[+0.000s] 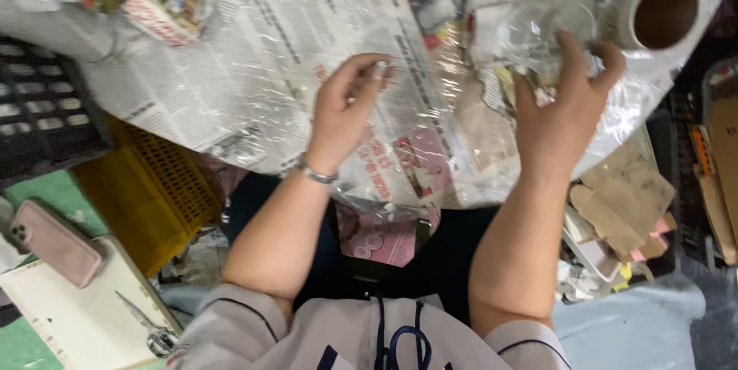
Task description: The person wraps small items, including a cup and a glass, using newspaper and plastic wrap. They fold the newspaper around each item, smooth the edges, and place the wrapped items on a table.
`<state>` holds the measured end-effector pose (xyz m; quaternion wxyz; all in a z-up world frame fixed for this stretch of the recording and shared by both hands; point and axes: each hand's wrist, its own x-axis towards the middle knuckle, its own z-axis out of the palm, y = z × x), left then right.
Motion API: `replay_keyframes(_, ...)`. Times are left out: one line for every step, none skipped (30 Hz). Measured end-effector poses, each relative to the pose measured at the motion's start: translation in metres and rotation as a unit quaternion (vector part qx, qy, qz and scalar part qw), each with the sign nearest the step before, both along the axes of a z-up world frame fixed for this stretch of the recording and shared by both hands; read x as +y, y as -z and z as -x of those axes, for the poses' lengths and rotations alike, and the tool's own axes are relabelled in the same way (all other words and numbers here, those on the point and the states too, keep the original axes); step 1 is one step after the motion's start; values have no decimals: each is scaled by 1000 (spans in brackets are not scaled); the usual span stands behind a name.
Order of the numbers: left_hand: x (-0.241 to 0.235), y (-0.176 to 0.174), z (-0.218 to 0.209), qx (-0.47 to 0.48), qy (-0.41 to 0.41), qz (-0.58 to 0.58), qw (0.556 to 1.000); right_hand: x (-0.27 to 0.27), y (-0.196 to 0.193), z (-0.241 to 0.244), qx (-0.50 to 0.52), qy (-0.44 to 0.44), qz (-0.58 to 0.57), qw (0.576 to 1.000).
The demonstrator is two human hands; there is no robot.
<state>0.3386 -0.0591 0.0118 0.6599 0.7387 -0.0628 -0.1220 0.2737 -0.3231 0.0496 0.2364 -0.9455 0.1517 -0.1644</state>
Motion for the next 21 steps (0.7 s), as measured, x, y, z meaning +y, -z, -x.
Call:
replay_keyframes(-2,0,-3,19,-13,-10,1000,5,-3,2,-14,-1,30,999)
replay_keyframes(-5,-1,-5,38,-27,-19,999,11,-3,2,-29,-2,59,998)
replay_keyframes(-5,-2,-5,60,-40,-27,997,19,-1,3,-23,19,18,999)
replay_keyframes(-4,-5,-3,77,-44,8,996,27,0,5,-17,39,-25,999)
replay_keyframes(-3,-8,-2,91,-50,47,993,35,1,4,-13,57,-66,996)
replay_keyframes(-1,-12,-1,104,-55,85,989,46,3,6,-28,8,-7,1000)
replay_keyframes(2,-16,-3,101,-56,139,984,59,6,6,-45,-40,51,997)
replay_keyframes(5,-20,-5,96,-57,192,975,69,8,3,-62,-89,107,988)
replay_keyframes(12,-24,-8,93,-55,242,964,80,10,1,-37,-137,75,987)
replay_keyframes(21,-27,-13,82,-79,233,966,91,13,-2,-12,-187,43,981)
replay_keyframes(29,-29,-16,73,-102,225,966,100,16,-6,-15,-211,65,975)
replay_keyframes(37,-31,-19,65,-125,216,966,108,19,-14,-19,-235,88,968)
replay_keyframes(45,-33,-23,59,-137,227,963,116,20,-27,-26,-257,111,960)
replay_keyframes(52,-36,-26,53,-148,237,959,122,19,-43,-44,-260,107,959)
replay_keyframes(57,-37,-29,49,-158,248,954,126,18,-60,-60,-262,103,958)
replay_keyframes(61,-37,-33,47,-173,236,955,130,16,-81,-77,-264,100,956)
replay_keyframes(62,-37,-32,51,-189,224,955,134,16,-107,-109,-246,114,956)
replay_keyframes(63,-36,-31,55,-205,211,954,138,17,-136,-142,-229,128,955)
replay_keyframes(63,-35,-30,59,-203,219,953,141,16,-163,-175,-216,123,953)
replay_keyframes(62,-34,-30,62,-201,226,951,146,16,-187,-192,-207,125,951)
replay_keyframes(60,-33,-32,63,-199,235,949,149,15,-214,-211,-198,128,949)
